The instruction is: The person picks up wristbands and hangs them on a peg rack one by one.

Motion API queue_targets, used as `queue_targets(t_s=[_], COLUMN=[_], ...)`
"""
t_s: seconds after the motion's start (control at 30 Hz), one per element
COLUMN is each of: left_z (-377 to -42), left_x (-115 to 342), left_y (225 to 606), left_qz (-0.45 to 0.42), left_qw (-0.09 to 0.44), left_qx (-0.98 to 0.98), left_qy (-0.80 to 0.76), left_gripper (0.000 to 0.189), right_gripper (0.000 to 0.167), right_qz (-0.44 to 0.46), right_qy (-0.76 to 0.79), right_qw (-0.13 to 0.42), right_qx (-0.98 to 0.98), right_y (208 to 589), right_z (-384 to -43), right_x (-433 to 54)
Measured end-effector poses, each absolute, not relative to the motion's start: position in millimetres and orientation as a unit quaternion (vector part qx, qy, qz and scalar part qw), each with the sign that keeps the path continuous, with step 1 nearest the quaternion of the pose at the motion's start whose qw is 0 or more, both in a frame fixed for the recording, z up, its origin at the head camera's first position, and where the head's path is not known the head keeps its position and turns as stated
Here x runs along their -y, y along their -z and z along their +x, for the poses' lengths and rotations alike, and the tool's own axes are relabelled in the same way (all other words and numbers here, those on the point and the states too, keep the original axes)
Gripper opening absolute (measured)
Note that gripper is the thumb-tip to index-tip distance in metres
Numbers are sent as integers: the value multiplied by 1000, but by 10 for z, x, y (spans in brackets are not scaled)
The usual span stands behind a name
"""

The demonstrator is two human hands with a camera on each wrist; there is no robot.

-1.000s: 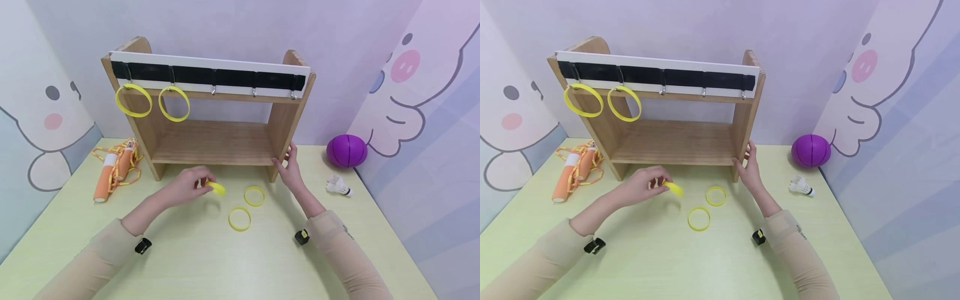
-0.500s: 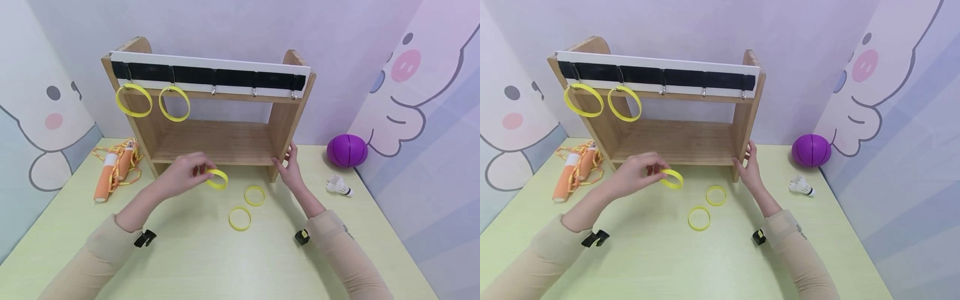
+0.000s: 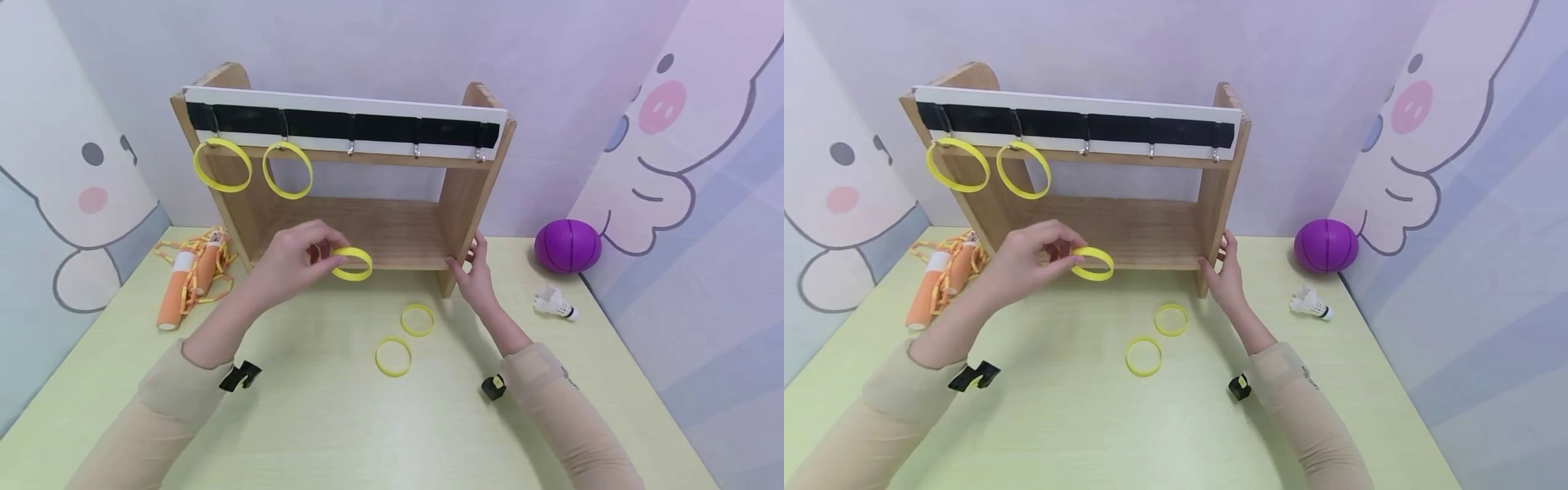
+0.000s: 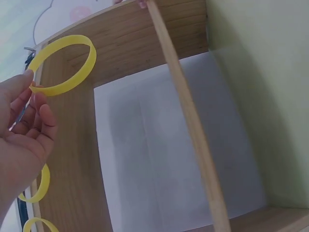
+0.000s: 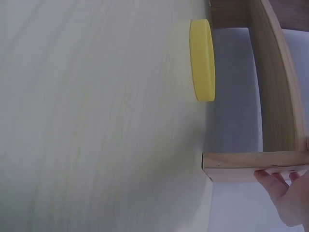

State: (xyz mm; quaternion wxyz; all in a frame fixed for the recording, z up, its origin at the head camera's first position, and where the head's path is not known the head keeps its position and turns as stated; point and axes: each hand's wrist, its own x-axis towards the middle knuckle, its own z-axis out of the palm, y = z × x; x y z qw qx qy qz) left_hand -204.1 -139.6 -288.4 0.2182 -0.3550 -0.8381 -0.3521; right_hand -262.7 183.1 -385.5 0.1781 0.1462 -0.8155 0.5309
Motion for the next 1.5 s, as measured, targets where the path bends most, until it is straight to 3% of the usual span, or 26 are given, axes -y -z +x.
queue_targets(t_s=[0.23, 0.9, 1.5], left_z=[-2032, -2121, -2361], left_x=[1393, 1253, 1150], left_y=[2693, 2182, 2203], left_qz=[-326, -200, -173], left_qw=[258, 344, 387], left_qx=[830, 791, 792], left_qy=[371, 465, 439], left_gripper=[19, 23, 25], right_gripper=[72, 85, 89], right_qz=[125, 109, 126], right_qy=[-513, -428, -429], right_qw=[206, 251, 257], right_qx=[824, 862, 857], right_y=[4046, 3969, 3984], right_z=[-2825, -2815, -2839], right_x=[-1941, -1939, -1968])
